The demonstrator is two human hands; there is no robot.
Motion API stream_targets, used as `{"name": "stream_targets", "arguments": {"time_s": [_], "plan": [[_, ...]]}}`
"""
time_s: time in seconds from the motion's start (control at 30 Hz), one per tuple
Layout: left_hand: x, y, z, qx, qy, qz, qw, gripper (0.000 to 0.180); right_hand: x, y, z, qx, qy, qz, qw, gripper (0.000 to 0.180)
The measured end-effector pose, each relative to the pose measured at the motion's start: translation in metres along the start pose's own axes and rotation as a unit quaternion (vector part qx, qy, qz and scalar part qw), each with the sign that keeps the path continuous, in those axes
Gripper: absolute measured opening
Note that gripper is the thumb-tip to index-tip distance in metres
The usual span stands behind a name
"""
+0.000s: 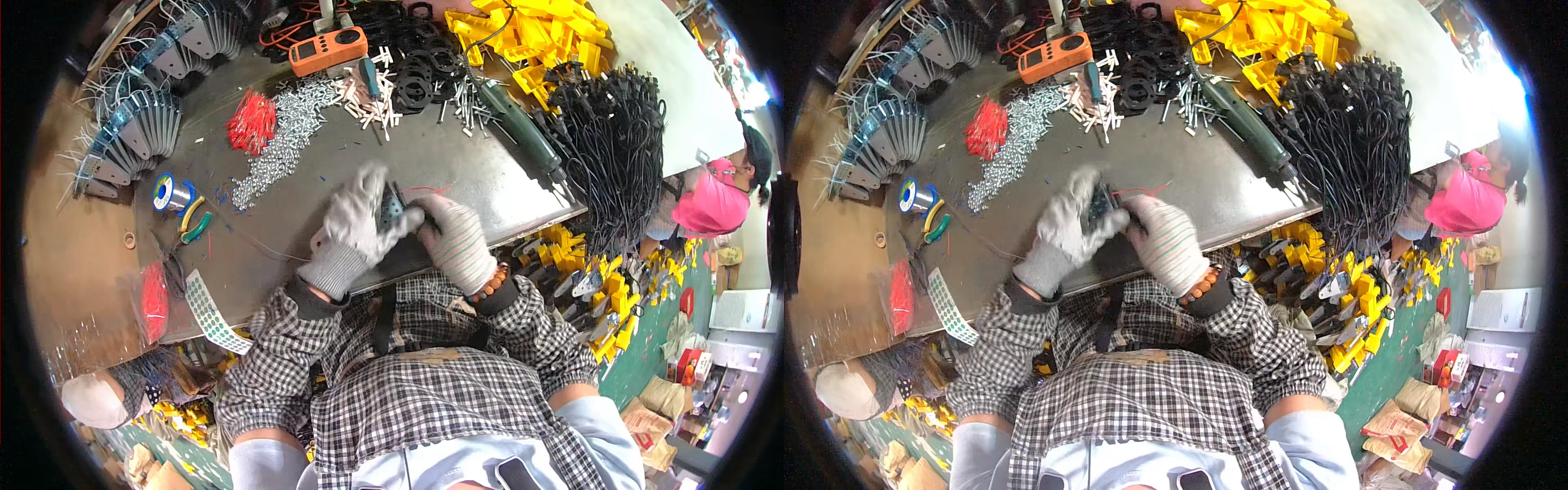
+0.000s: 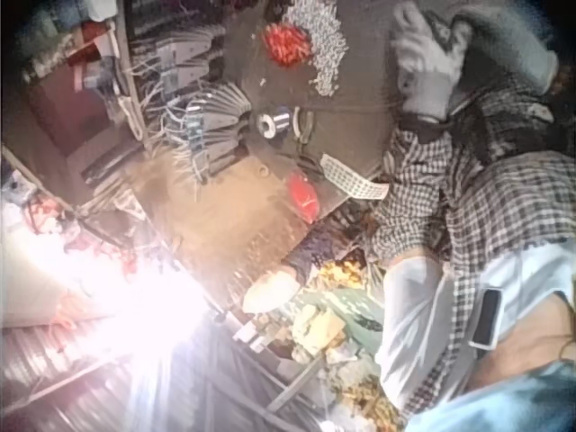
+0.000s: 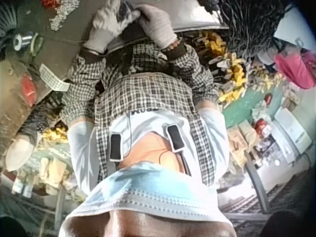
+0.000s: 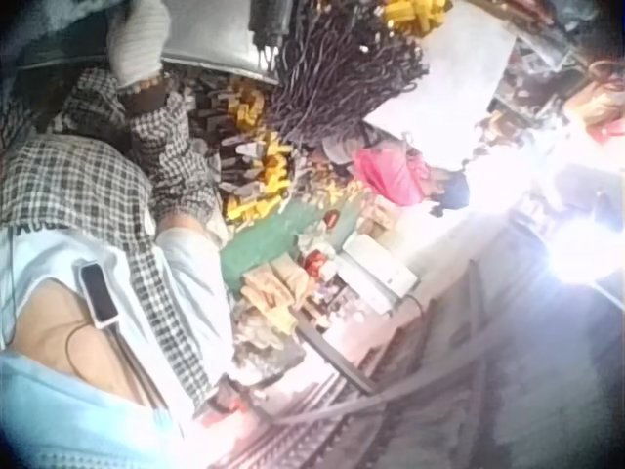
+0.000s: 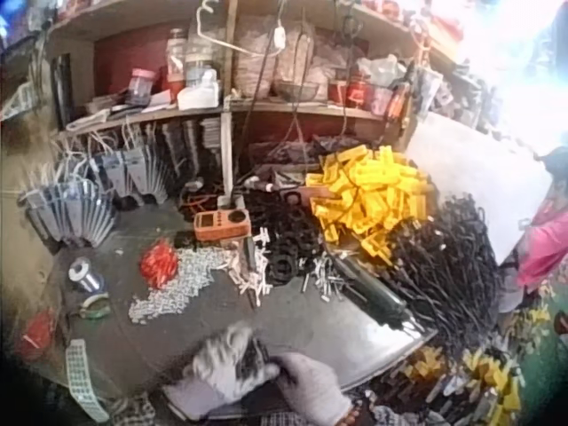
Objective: The person assembles yellow plastic housings with wires and connectors by using an electric screwdriver, a soldering iron, and a heat gun to secure heat-shrink tubing.
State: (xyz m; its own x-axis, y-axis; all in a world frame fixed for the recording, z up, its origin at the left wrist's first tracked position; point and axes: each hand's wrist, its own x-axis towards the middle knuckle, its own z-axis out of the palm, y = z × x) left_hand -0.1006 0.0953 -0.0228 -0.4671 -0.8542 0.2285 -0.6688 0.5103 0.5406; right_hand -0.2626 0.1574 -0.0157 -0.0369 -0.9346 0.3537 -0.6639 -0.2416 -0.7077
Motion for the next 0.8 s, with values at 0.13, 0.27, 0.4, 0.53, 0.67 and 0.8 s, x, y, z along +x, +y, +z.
{"name": "stream_targets", "arguments": {"time_s": [0.13, 0.27, 0.4, 0.53, 0.67, 0.8], "plan": [[-0.009, -0.001, -0.007, 0.051, 0.009, 0.045, 0.998, 0.067, 0.021, 0.003, -0.026, -0.057, -0.076, 0.033, 0.995, 0.03], [-0.004, 0.003, -0.006, 0.046, 0.011, 0.037, 0.998, 0.065, 0.032, 0.019, -0.002, -0.345, -0.135, -0.19, 0.909, 0.032], [-0.003, 0.0, -0.011, 0.026, 0.001, 0.052, 0.998, 0.064, 0.068, 0.055, -0.053, -0.354, -0.111, -0.152, 0.916, 0.027], [-0.001, 0.0, -0.017, 0.034, 0.014, 0.067, 0.997, 0.072, 0.13, 0.087, -0.076, -0.46, -0.173, -0.233, 0.839, 0.016], [0.027, 0.016, -0.045, -0.006, 0.053, 0.099, 0.994, 0.07, 0.145, 0.112, -0.064, -0.421, -0.19, -0.407, 0.788, 0.008], [0.079, 0.028, -0.057, -0.036, 0.042, 0.141, 0.989, 0.052, 0.149, 0.127, -0.056, -0.294, -0.178, -0.305, 0.888, 0.014]]}}
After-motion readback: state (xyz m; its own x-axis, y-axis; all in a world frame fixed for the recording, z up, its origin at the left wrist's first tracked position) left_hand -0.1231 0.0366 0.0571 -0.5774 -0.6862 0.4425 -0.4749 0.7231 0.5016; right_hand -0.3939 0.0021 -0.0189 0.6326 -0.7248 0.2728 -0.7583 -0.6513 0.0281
